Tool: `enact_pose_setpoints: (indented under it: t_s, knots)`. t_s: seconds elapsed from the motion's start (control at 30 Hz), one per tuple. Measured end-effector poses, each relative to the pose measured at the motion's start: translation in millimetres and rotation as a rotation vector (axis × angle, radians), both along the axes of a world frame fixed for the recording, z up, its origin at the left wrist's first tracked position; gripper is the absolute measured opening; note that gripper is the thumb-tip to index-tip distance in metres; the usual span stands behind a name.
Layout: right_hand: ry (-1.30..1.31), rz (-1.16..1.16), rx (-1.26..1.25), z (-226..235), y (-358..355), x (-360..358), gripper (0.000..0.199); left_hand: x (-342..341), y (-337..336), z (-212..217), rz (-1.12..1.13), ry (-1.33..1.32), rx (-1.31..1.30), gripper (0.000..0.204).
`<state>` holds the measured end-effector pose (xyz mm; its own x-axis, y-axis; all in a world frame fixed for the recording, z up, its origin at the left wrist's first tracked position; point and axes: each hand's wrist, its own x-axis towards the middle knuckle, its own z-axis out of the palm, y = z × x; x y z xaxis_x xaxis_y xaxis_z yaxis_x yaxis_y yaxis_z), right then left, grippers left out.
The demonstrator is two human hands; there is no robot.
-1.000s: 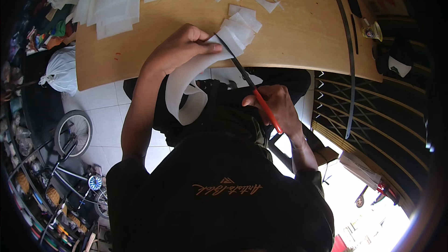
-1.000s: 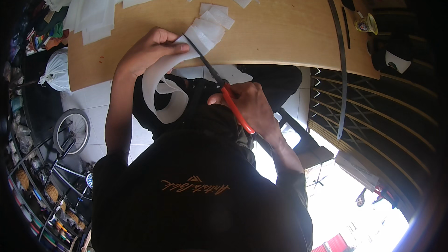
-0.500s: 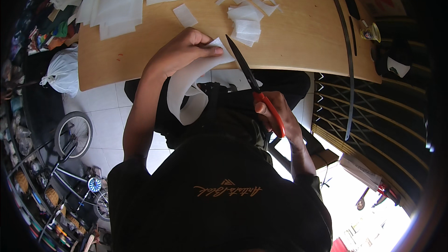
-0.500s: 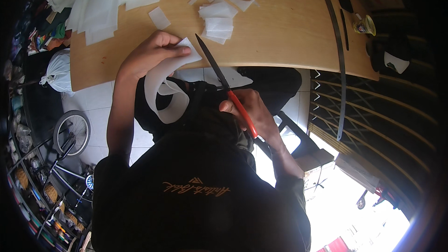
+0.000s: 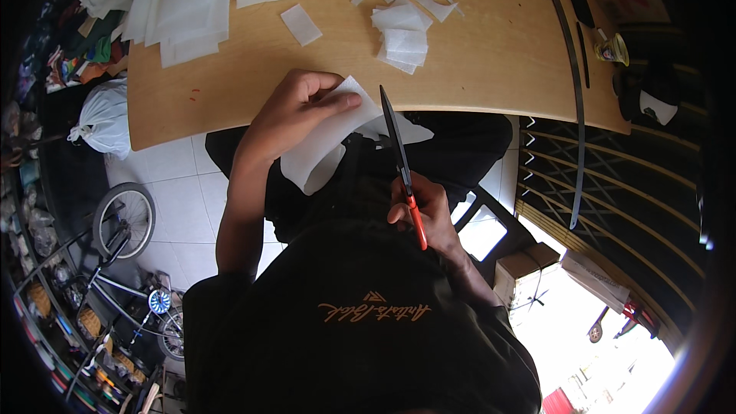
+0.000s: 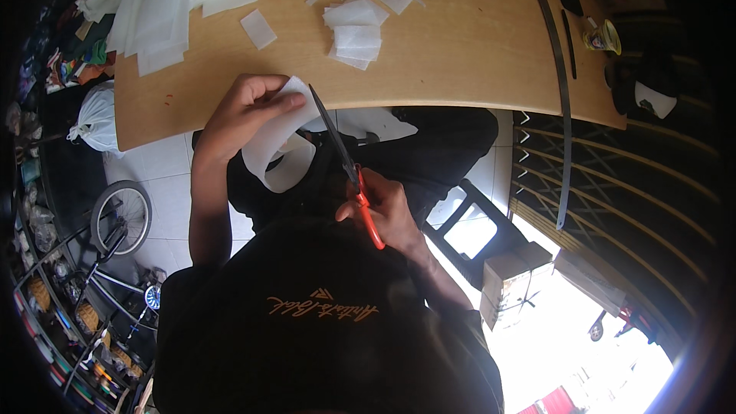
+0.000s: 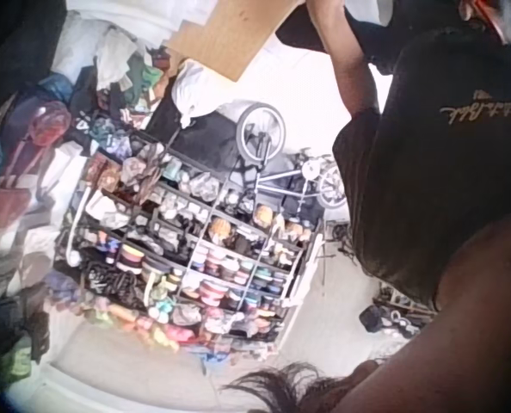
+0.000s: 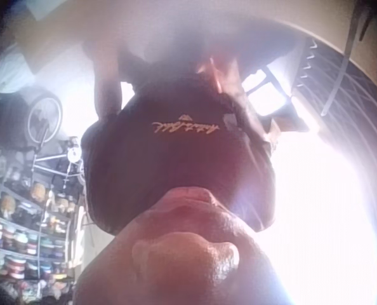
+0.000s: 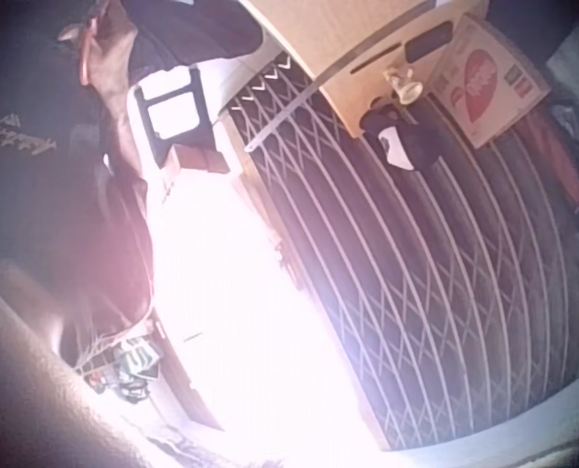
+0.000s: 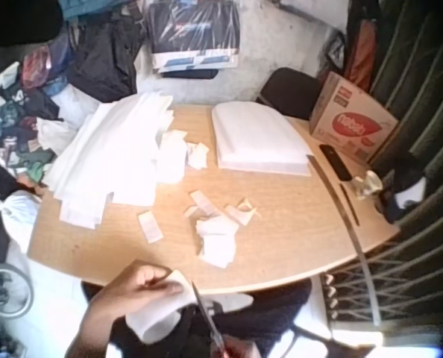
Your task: The person cuts strips of white foam by hand using shears, and places the cut segments onto a table.
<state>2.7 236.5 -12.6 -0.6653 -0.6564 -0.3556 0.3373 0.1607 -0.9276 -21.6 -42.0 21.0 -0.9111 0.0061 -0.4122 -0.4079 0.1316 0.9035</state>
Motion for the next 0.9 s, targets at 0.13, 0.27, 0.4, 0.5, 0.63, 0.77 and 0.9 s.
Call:
enact_pose_setpoints:
  t_s: [0.13, 0.27, 0.4, 0.5, 0.63, 0.77, 0.9]
  knots:
    - [0.016, -0.078, -0.109, -7, 2, 7, 0.075, 0, 2, -4, 0.016, 0.071, -0.003, 0.031]
    - [-0.069, -0.051, -0.111, -9, 5, 0, 0.097, -1, 4, 4, 0.032, 0.021, -0.047, 0.032]
    - [0.166, 0.065, 0.096, 0, 15, -7, 0.095, 1, 7, 12, 0.127, 0.079, 0.009, 0.028]
    - [0.146, 0.135, 0.161, 6, 25, -9, 0.09, 0, 9, 13, 0.148, 0.171, -0.025, 0.023]
    - [-0.028, -0.088, -0.081, 10, 17, -11, 0.075, 6, 32, 19, 0.115, 0.278, 0.003, 0.024]
    - [0.067, -0.298, -0.134, 28, -8, -32, 0.055, 19, 57, 16, -0.007, 0.289, -0.02, 0.029]
    - [0.116, -0.291, 0.016, 28, -19, -34, 0.029, 30, 70, 4, -0.055, 0.279, -0.101, 0.026]
